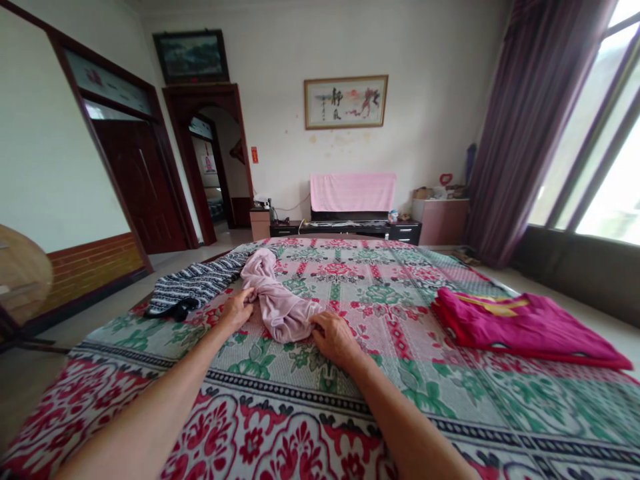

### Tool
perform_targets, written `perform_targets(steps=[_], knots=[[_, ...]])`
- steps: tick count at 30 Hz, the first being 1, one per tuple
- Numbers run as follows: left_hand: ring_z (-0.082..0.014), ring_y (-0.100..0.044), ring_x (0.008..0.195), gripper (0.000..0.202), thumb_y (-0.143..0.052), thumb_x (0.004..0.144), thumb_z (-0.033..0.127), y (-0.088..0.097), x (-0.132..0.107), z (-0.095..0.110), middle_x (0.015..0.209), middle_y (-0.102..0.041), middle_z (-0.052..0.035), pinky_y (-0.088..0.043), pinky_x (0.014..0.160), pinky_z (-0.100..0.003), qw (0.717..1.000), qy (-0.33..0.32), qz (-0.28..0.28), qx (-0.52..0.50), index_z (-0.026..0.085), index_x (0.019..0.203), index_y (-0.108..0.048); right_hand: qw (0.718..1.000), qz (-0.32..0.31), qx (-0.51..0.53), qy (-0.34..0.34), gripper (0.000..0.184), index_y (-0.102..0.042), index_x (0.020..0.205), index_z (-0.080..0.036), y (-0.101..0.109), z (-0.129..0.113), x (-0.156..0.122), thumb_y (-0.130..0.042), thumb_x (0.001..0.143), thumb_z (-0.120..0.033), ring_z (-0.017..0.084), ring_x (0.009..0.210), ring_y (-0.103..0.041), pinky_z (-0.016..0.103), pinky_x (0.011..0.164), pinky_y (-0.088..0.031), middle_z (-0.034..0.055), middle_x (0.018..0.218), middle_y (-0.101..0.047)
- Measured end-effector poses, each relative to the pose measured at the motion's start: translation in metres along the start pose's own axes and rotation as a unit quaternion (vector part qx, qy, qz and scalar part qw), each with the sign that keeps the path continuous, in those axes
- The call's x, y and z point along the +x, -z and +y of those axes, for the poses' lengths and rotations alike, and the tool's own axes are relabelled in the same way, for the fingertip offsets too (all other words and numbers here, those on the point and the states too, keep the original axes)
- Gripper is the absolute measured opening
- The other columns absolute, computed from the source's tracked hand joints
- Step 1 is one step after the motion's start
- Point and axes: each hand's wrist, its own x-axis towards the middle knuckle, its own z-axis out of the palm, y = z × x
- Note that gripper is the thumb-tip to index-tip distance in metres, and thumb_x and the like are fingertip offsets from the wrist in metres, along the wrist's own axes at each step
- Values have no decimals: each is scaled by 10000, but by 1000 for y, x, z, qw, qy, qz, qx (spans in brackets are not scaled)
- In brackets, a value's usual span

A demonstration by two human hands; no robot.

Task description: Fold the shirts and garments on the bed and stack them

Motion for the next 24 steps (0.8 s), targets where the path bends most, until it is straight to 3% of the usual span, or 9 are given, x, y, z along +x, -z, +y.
perform_targets(steps=[7, 12, 18, 21, 24], knots=[[-192, -653, 837, 370, -540, 763, 161, 2, -1, -1, 880, -712, -53, -482, 794, -279, 999, 16, 35, -10, 177, 1115, -654, 1000, 11, -2, -23, 228, -679, 838, -206, 0, 0, 1, -485, 761, -116, 160, 800, -621, 256, 756, -469, 38, 842, -694], [-212, -646, 870, 228, -546, 751, 199, 9, -4, 2, 907, -716, -60, -469, 775, -280, 998, 52, 41, -9, 195, 895, -723, 999, 27, 2, -35, 216, -677, 781, -211, 0, 2, -1, -473, 769, -141, 150, 757, -624, 246, 721, -466, 25, 792, -690], [-207, -636, 766, 200, -497, 740, 245, 24, -7, -4, 721, -696, -32, -461, 680, -274, 984, 136, 87, -75, 207, 765, -692, 991, 119, -18, -64, 153, -622, 731, -192, 5, 4, -4, -472, 723, -160, 160, 699, -608, 261, 692, -458, 30, 729, -667], [-189, -616, 616, 226, -476, 737, 263, 30, -4, -15, 560, -620, -10, -468, 583, -267, 944, 222, 143, -198, 189, 836, -664, 983, 172, -24, -61, 132, -588, 695, -192, 16, 5, -5, -459, 716, -171, 168, 696, -595, 271, 683, -452, 39, 695, -645], [-147, -571, 470, 249, -467, 742, 265, 35, -1, -26, 543, -559, 24, -481, 498, -263, 844, 302, 238, -375, 155, 910, -614, 973, 210, -26, -89, 124, -576, 703, -205, 30, 7, -7, -454, 727, -199, 167, 712, -591, 276, 703, -449, 34, 712, -645]])
